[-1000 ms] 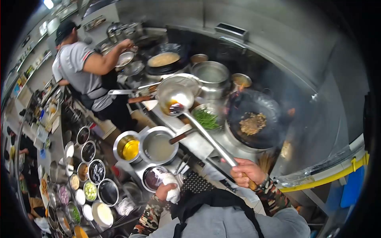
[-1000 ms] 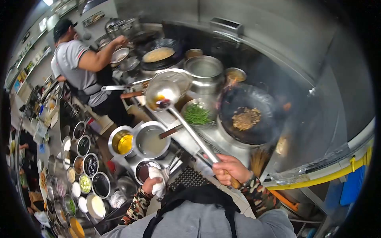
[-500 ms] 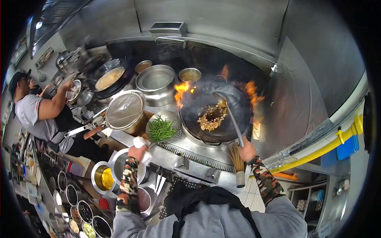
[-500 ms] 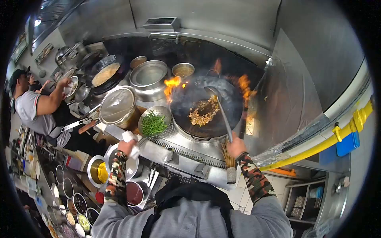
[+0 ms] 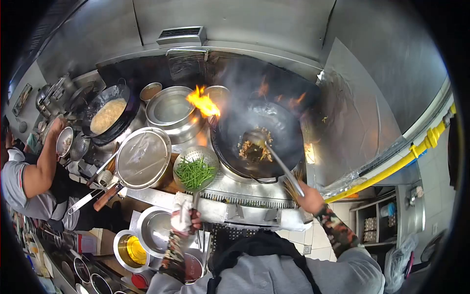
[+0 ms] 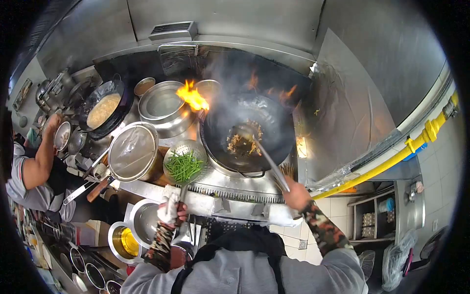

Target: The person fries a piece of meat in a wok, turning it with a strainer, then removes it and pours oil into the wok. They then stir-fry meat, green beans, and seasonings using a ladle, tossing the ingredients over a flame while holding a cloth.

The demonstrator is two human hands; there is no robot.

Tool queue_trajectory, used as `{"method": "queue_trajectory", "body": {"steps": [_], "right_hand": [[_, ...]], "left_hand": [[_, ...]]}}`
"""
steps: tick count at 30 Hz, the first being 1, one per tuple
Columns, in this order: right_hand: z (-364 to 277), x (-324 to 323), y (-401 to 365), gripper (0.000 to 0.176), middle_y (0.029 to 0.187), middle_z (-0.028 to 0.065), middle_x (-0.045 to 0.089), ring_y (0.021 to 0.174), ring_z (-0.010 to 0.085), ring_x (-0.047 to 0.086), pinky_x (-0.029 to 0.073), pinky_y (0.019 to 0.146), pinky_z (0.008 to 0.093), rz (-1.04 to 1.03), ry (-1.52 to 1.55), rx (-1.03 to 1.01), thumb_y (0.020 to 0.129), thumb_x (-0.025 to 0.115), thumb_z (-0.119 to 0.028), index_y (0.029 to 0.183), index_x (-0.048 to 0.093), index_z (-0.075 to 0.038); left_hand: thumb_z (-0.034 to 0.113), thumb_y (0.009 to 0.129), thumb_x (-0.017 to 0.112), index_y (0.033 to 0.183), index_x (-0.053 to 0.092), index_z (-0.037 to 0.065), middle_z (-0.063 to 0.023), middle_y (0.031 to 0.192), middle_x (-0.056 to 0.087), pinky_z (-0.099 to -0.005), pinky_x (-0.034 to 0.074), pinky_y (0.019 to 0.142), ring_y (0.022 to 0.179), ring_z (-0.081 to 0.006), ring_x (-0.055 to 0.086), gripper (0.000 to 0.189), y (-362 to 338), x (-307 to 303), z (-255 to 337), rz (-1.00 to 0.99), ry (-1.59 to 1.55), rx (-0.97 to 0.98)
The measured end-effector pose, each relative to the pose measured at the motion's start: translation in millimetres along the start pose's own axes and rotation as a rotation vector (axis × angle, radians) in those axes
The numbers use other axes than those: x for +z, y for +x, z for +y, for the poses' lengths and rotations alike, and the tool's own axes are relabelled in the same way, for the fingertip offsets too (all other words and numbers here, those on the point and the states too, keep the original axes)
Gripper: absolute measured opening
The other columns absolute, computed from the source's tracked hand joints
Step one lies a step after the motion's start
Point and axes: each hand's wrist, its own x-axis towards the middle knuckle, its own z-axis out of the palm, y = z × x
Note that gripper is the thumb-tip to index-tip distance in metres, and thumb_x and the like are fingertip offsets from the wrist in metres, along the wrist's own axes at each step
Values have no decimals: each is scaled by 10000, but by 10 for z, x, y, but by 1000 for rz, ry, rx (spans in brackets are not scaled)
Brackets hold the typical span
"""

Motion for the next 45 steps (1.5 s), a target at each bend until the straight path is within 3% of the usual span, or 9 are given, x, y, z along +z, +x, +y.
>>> {"method": "queue_trajectory", "body": {"steps": [6, 8, 9, 18, 22, 26, 36, 40, 45], "right_hand": [[101, 137, 135, 475, 797, 244, 602, 769, 424, 582, 464, 708, 499, 54, -96, 65, 759, 507, -144, 1228, 435, -122], [104, -122, -204, 485, 791, 234, 606, 768, 415, 589, 464, 706, 495, -5, -23, 5, 758, 514, -147, 1237, 434, -145], [94, -238, -415, 481, 803, 226, 608, 769, 406, 592, 466, 701, 492, -50, -40, -11, 759, 520, -153, 1233, 438, -156], [509, 127, 408, 416, 812, 226, 606, 790, 416, 580, 470, 704, 475, 141, 89, 24, 772, 495, -93, 1187, 475, -111], [791, 420, 427, 458, 901, 217, 606, 845, 396, 580, 470, 743, 447, 213, 145, 21, 740, 521, -87, 1196, 478, -89], [862, 91, -239, 532, 996, 225, 586, 919, 373, 570, 461, 794, 426, 19, 396, -168, 705, 581, -124, 1222, 462, -82], [635, 60, -168, 525, 834, 244, 597, 775, 403, 583, 463, 716, 479, 279, 252, -86, 735, 554, -141, 1250, 452, -120], [343, -121, -293, 545, 843, 233, 605, 771, 409, 580, 463, 712, 477, 291, 233, -36, 745, 576, -165, 1273, 439, -161], [598, 129, -227, 503, 1065, 237, 573, 1023, 348, 553, 447, 854, 330, 230, 597, -84, 816, 593, -202, 1261, 431, -28]], "left_hand": [[298, 805, 474, 995, 525, -36, -128, 816, 597, -335, 500, 589, 670, -244, 593, 388, -115, 294, -422, 410, 104, -44], [237, 825, 498, 882, 567, 23, -100, 734, 590, -298, 513, 583, 677, -218, 596, 232, -479, -2, -662, 550, 605, 155], [227, 823, 511, 854, 559, 46, -79, 730, 580, -297, 505, 571, 660, -199, 582, 190, -652, 633, -650, 572, 226, -21], [331, 699, 551, 1130, 483, 44, -163, 904, 541, -349, 440, 550, 634, -260, 512, 522, -727, 1999, -664, 301, 336, 11], [267, 719, 597, 926, 591, -35, -124, 765, 616, -352, 494, 657, 746, -250, 615, 366, 305, 2173, -501, 658, 963, 112], [246, 691, 610, 844, 628, -19, -143, 817, 648, -331, 485, 680, 744, -271, 636, 307, 1334, 1901, -496, 436, 2008, 489], [212, 686, 608, 853, 632, 26, -141, 781, 650, -343, 474, 708, 773, -281, 635, 251, 1303, 2101, -808, 396, 1745, 624], [172, 690, 595, 850, 616, 41, -146, 808, 634, -356, 471, 700, 784, -299, 622, 207, 944, 2034, -724, 645, 1741, 769], [146, 693, 566, 874, 585, -1, -77, 831, 604, -301, 460, 698, 753, -195, 573, 234, -50, 1610, -582, 433, 1770, 738]]}}
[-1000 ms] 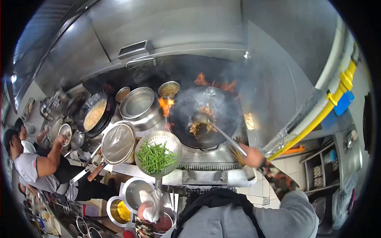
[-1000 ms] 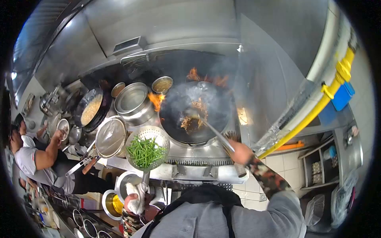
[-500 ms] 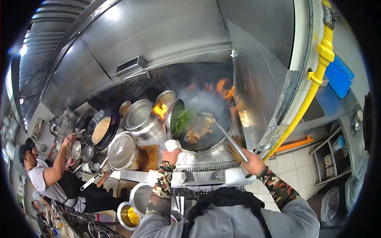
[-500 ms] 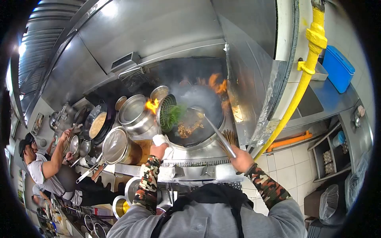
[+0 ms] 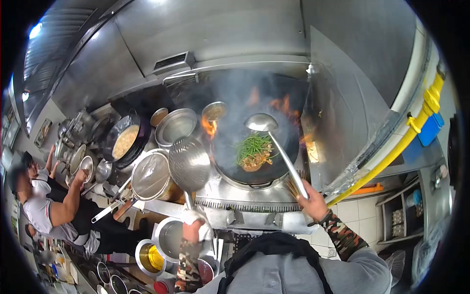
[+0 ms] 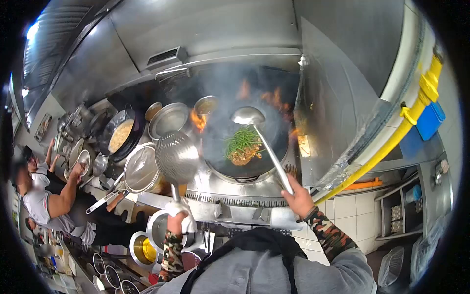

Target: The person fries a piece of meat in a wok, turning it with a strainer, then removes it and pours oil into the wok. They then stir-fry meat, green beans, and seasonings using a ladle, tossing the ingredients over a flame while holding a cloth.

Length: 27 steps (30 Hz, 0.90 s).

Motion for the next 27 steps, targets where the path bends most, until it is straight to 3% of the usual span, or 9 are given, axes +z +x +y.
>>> {"method": "queue_trajectory", "body": {"steps": [3, 7, 9, 14, 15, 17, 21, 24, 27], "right_hand": [[-245, 17, 313, 461, 1070, 230, 573, 1017, 352, 553, 446, 858, 336, -9, -150, -87, 827, 578, -199, 1225, 459, -1], [119, 225, 678, 410, 1031, 224, 582, 924, 370, 581, 463, 814, 391, -139, -404, -151, 846, 539, -210, 1191, 487, 4], [6, 84, 661, 438, 1029, 214, 589, 888, 375, 588, 465, 795, 422, -186, -445, -225, 845, 532, -229, 1231, 461, -34], [-569, -602, 544, 486, 896, 205, 623, 807, 374, 608, 481, 729, 453, -413, -930, 70, 857, 493, -278, 1310, 386, -139], [-559, -558, 625, 486, 896, 205, 623, 807, 374, 608, 481, 729, 453, -407, -929, 76, 857, 493, -278, 1310, 386, -139], [-439, -282, 846, 463, 806, 211, 621, 754, 376, 614, 486, 699, 461, -290, -954, 36, 864, 468, -271, 1301, 382, -143], [-444, 487, 763, 442, 919, 211, 612, 865, 356, 602, 474, 763, 441, -323, -731, 271, 863, 475, -248, 1277, 407, -107], [-225, 257, 348, 431, 1033, 201, 590, 956, 341, 575, 460, 822, 403, -266, -324, -125, 846, 523, -243, 1240, 461, -79], [-564, -290, -230, 441, 1075, 187, 581, 952, 340, 580, 468, 819, 379, -314, -385, -4, 824, 573, -224, 1226, 481, -69]], "left_hand": [[209, 722, 569, 876, 565, 9, -73, 735, 586, -300, 484, 607, 643, -184, 583, 253, -451, 74, -194, 134, -828, -724], [280, 719, 572, 831, 537, 15, -95, 711, 566, -327, 478, 527, 608, -223, 569, 290, -555, 290, -994, 96, -772, -630], [315, 737, 537, 904, 537, -9, -129, 738, 576, -332, 479, 555, 624, -262, 576, 365, -395, 228, -1183, -20, -1438, -1001], [335, 731, 525, 980, 549, -44, -177, 834, 614, -361, 471, 580, 716, -305, 610, 454, -181, -124, -775, -69, -1211, -998], [286, 764, 507, 1038, 559, 8, -201, 974, 616, -374, 500, 708, 910, -339, 596, 393, -222, -167, -1523, -41, -808, -875], [260, 774, 534, 1078, 557, 26, -171, 936, 621, -355, 502, 742, 866, -296, 610, 384, -3, -384, -849, -16, -75, -505], [258, 785, 552, 1016, 573, 57, -146, 854, 612, -447, 508, 734, 786, -326, 616, 307, 604, 313, -51, -64, -1159, -724], [296, 814, 476, 928, 567, 91, -142, 879, 607, -504, 494, 748, 804, -333, 599, 252, 764, 1193, -410, -351, -1327, -1023], [344, 831, 406, 896, 583, 137, -78, 866, 616, -559, 451, 798, 834, -310, 588, 280, 796, 1474, -50, -485, -1334, -1218]]}}
